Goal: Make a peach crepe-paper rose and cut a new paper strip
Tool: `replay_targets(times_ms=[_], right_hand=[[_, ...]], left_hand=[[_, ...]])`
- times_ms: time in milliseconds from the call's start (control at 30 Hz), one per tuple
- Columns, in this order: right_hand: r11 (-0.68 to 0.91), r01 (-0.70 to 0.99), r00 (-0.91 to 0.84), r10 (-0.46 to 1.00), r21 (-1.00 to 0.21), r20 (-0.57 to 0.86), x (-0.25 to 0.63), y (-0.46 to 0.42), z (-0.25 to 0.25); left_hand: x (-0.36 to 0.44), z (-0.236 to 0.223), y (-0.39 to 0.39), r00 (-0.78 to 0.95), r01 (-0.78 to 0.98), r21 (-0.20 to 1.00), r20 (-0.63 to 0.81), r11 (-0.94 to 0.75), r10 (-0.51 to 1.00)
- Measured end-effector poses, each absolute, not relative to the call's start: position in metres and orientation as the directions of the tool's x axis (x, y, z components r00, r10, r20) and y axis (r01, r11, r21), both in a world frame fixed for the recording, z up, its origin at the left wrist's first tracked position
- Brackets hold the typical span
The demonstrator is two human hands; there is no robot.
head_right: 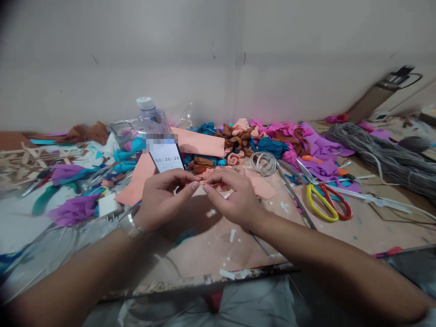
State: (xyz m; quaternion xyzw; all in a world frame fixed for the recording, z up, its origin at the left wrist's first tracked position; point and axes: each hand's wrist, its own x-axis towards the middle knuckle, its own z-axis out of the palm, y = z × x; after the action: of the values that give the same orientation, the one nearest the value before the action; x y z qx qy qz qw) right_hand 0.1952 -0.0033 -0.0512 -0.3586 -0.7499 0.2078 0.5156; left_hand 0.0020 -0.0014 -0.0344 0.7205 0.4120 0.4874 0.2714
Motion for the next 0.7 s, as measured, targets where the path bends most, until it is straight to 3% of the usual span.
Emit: replay_targets(times_ms=[367,700], right_hand=[[0.686,0.363,-0.238,0.723,-0.631,0.648,0.1964,-0.0015,-0.0509],[0.705,0.373,-0.242,0.702,-0.603,0.670,0.1964,-0.0024,-0.0488]], left_hand=[[0.0044,-0.0337,-0.0019,0.244,0.341,0.812,0.410,-0.473,0.879],[0.0052,-0.0343,-0.0019,0.372,0.208,0.907,0.273,-0.367,0.887]])
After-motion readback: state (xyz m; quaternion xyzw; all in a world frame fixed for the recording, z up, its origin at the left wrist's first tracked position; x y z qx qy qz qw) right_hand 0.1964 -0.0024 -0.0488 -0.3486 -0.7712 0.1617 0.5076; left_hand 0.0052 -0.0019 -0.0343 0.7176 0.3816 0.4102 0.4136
